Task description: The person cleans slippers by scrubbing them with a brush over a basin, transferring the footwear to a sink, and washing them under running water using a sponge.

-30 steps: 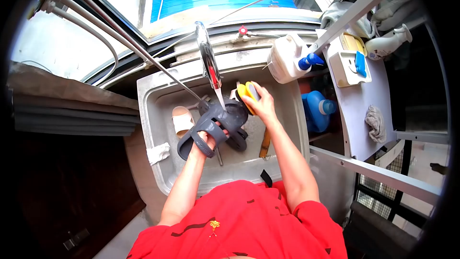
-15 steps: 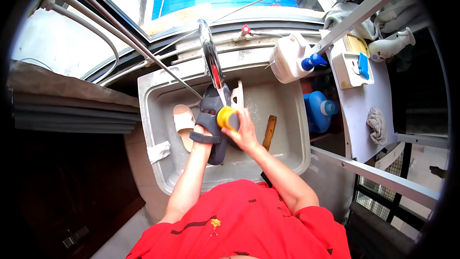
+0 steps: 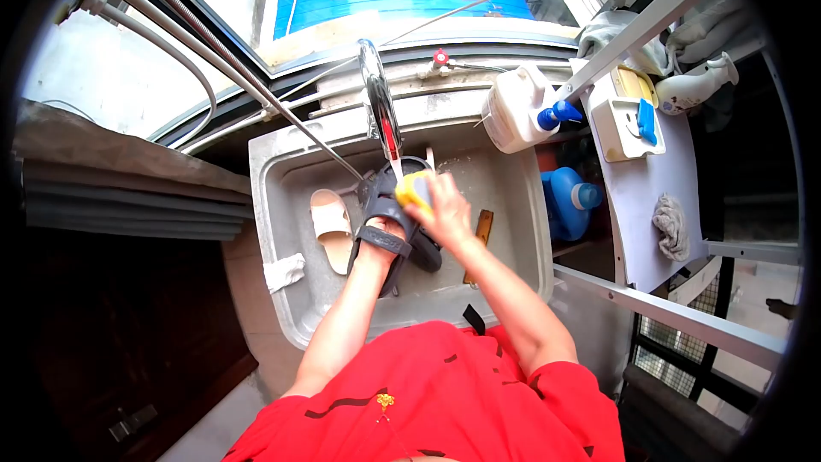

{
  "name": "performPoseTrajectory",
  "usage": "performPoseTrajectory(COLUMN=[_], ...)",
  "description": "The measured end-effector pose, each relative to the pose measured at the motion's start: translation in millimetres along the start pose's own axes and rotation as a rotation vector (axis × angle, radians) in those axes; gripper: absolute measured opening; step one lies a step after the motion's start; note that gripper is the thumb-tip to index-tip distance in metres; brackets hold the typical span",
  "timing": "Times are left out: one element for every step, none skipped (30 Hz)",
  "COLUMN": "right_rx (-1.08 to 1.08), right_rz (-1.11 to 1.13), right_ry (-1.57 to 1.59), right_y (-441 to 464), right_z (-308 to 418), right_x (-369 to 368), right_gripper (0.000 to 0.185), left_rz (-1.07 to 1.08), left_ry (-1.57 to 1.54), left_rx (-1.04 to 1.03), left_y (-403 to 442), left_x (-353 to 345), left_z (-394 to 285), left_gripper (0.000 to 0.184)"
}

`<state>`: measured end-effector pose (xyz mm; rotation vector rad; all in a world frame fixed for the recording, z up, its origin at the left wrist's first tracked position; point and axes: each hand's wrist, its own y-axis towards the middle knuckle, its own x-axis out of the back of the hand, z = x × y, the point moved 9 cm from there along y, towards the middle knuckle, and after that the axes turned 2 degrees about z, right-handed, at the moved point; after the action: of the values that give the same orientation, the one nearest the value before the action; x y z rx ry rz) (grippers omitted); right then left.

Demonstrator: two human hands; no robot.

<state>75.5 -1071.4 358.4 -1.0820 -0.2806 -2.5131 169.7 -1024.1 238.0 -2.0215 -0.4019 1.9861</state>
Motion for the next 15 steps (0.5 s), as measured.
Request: performPoseTrajectory(right_rx=[0.054, 0.15, 0.158, 0.121, 0.085, 0.039, 0.046, -0.005, -0.056, -0.161, -0.158, -0.12, -0.083, -0.051, -0.031], right_rz=[0.048, 0.058, 0.098, 0.122, 0.146, 0.104, 0.008, -0.009, -0.026, 0.046, 0.049, 0.11, 0.17, 0.194, 0.183], right_ry=[0.005, 0.093, 0.044, -0.003, -0.049, -0.109, -0.189, -0.208, -0.226, -0.193, -0.194, -0.141, -0.092, -0.07, -0.003], right_y=[-8.4, -15.7, -17.4, -12.2, -2.3, 9.7, 20.0, 28.4, 35.7, 41.3, 38.6, 31.5, 23.6, 12.3, 6.7], right_z=[19.2, 26.5, 39.3, 33.0, 24.0, 14.5, 10.6, -0.9, -11.9, -23.7, -22.3, -17.8, -12.0, -5.5, 2.4], right_x=[-3.9, -10.7, -11.9, -13.6, -13.7, -9.0, -2.0, -0.2, 2.9, 0.5, -1.2, -10.2, -17.2, -22.8, -22.9], right_gripper=[0.064, 0.066, 0.065, 0.064, 0.063, 0.06, 0.057, 0.055, 0.054, 0.057, 0.057, 0.058, 0.059, 0.062, 0.06], left_rz=[-0.062, -0.142, -0.223, -0.207, -0.174, -0.179, -0.179, -0.002, -0.233, -0.227, -0.219, -0.162, -0.103, -0.044, -0.123], left_ry=[0.123, 0.074, 0.028, 0.054, 0.052, 0.079, 0.108, 0.095, 0.195, 0.214, 0.232, 0.259, 0.284, 0.351, 0.329], left_rx=[-0.027, 0.045, 0.118, 0.067, 0.032, 0.046, 0.061, 0.144, 0.105, 0.086, 0.067, 0.042, 0.02, 0.006, 0.057], left_y=[-4.5, -7.7, -12.6, -11.8, -17.6, -19.1, -16.3, -14.6, -30.8, -31.4, -30.8, -26.5, -20.3, -18.3, -18.2], left_x=[12.1, 25.8, 31.1, 26.8, 22.3, 12.0, 8.3, 18.5, 10.8, 11.9, 12.8, 0.7, -10.4, -11.6, 4.0], left_z=[-4.0, 0.3, 5.0, 5.8, 11.7, 19.3, 23.4, 33.6, 32.8, 29.8, 26.6, 20.2, 13.5, 9.4, 8.8], left_gripper=[0.037, 0.037, 0.037, 0.037, 0.034, 0.032, 0.029, 0.027, 0.026, 0.028, 0.03, 0.032, 0.034, 0.035, 0.033])
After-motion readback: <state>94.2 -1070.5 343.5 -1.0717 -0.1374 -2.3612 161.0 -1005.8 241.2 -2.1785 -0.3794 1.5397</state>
